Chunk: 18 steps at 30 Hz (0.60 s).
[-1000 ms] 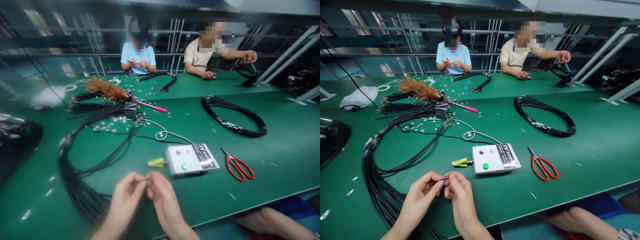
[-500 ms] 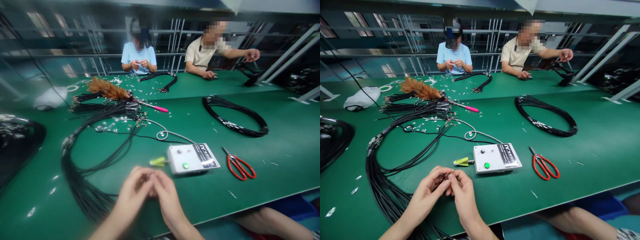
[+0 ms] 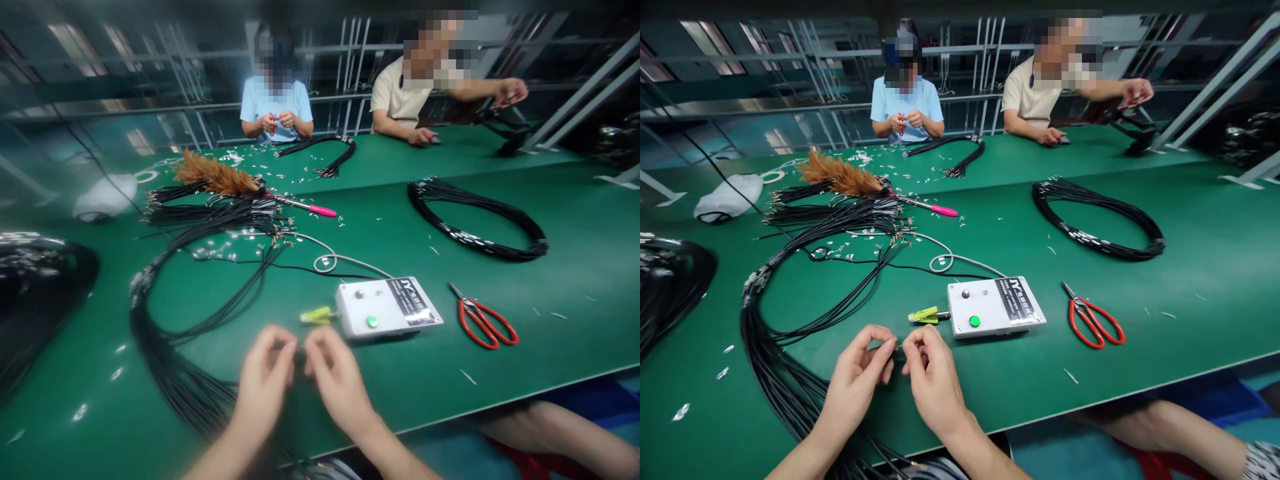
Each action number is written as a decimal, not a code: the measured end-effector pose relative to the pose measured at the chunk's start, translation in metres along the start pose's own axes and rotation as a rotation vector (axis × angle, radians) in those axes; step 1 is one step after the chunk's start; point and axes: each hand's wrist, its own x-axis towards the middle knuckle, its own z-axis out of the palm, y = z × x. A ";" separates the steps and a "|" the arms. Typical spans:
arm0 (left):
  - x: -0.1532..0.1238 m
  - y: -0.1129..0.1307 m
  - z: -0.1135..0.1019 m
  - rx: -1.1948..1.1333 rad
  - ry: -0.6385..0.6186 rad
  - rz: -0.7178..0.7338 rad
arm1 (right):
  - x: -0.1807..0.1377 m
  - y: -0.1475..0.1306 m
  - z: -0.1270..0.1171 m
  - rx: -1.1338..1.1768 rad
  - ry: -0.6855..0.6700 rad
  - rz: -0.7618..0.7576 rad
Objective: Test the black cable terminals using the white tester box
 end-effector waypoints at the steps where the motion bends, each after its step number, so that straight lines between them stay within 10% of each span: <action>1: 0.001 -0.001 -0.001 -0.016 0.005 -0.006 | -0.001 0.000 -0.002 -0.031 0.003 -0.019; 9: 0.007 -0.003 -0.006 -0.040 -0.049 -0.010 | 0.002 -0.020 -0.024 -0.767 -0.019 -0.422; 18: 0.014 0.004 -0.009 0.430 -0.130 0.345 | 0.030 -0.034 -0.055 -1.160 -0.190 -0.646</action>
